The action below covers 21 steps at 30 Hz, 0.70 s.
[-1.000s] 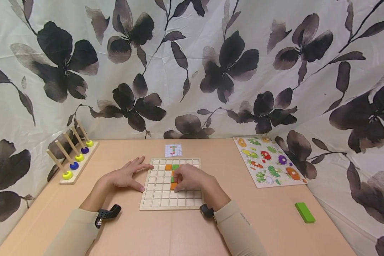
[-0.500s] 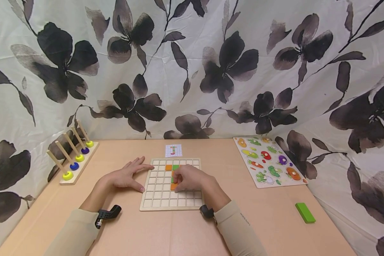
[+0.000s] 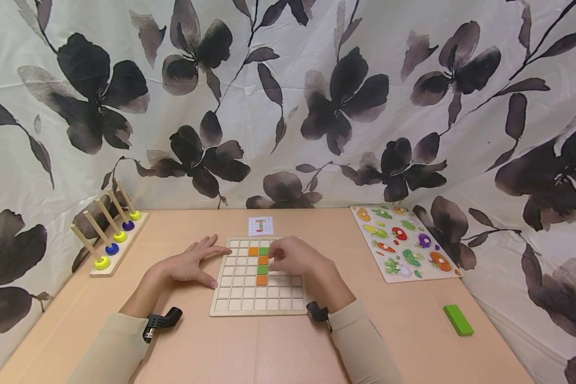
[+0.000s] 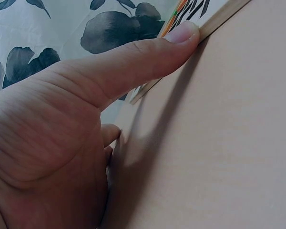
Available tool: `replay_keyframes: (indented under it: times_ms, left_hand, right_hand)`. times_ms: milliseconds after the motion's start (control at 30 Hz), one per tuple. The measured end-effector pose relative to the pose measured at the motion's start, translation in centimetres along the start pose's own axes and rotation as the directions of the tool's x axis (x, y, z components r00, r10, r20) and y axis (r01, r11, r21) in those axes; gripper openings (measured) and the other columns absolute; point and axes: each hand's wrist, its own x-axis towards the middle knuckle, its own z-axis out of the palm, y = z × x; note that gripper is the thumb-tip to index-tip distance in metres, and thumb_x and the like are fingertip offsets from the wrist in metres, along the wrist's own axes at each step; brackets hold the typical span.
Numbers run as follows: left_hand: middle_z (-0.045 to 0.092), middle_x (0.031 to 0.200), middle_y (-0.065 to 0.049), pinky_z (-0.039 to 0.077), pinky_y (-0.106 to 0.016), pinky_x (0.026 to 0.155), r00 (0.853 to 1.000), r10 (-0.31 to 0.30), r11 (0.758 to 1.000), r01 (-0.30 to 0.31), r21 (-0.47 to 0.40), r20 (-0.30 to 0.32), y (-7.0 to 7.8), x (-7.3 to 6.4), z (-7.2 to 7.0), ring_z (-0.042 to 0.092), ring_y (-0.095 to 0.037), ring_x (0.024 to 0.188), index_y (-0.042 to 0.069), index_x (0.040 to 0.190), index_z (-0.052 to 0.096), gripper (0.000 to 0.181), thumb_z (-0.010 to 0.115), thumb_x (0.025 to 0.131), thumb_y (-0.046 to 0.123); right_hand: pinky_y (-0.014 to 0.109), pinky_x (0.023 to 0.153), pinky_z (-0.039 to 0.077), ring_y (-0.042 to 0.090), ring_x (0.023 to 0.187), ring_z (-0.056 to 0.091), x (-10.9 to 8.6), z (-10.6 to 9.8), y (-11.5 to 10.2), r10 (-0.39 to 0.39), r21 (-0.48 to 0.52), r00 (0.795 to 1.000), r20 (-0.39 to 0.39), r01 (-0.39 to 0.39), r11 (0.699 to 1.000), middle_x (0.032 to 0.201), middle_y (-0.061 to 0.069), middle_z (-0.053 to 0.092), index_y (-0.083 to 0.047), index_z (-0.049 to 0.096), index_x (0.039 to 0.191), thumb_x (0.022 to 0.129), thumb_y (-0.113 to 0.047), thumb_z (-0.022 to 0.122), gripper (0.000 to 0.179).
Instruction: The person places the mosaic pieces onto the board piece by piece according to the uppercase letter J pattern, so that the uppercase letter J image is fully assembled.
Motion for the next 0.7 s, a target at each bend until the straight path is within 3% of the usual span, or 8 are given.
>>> replay_keyframes:
  times_ms: [233, 700]
  left_hand:
    - [0.006, 0.173, -0.027, -0.002, -0.068, 0.127, 1.0, -0.007, 1.0, 0.007, -0.001, 0.002, 0.0, 0.0, 0.1, -0.004, -0.05, 0.16, 0.029, 0.15, 0.053, 0.088, 0.089, 0.073, 0.051]
    - [0.005, 0.174, -0.025, -0.003, -0.069, 0.127, 1.0, -0.011, 1.0, 0.011, 0.0, 0.003, 0.0, 0.0, 0.1, -0.003, -0.048, 0.16, 0.03, 0.151, 0.052, 0.089, 0.089, 0.073, 0.052]
  right_hand:
    - [0.027, 0.072, 0.052, 0.016, 0.081, 0.06, -0.8, -1.3, 0.4, 0.081, 0.028, 0.995, -0.055, -0.08, 0.996, 0.086, -0.002, 0.066, -0.005, 0.074, 0.112, 0.09, -0.019, 0.082, 0.027]
    - [0.032, 0.078, 0.054, 0.02, 0.085, 0.06, -1.5, -2.5, 1.6, 0.132, 0.033, 0.984, -0.116, -0.129, 0.991, 0.087, -0.001, 0.065, -0.007, 0.074, 0.112, 0.089, -0.021, 0.084, 0.028]
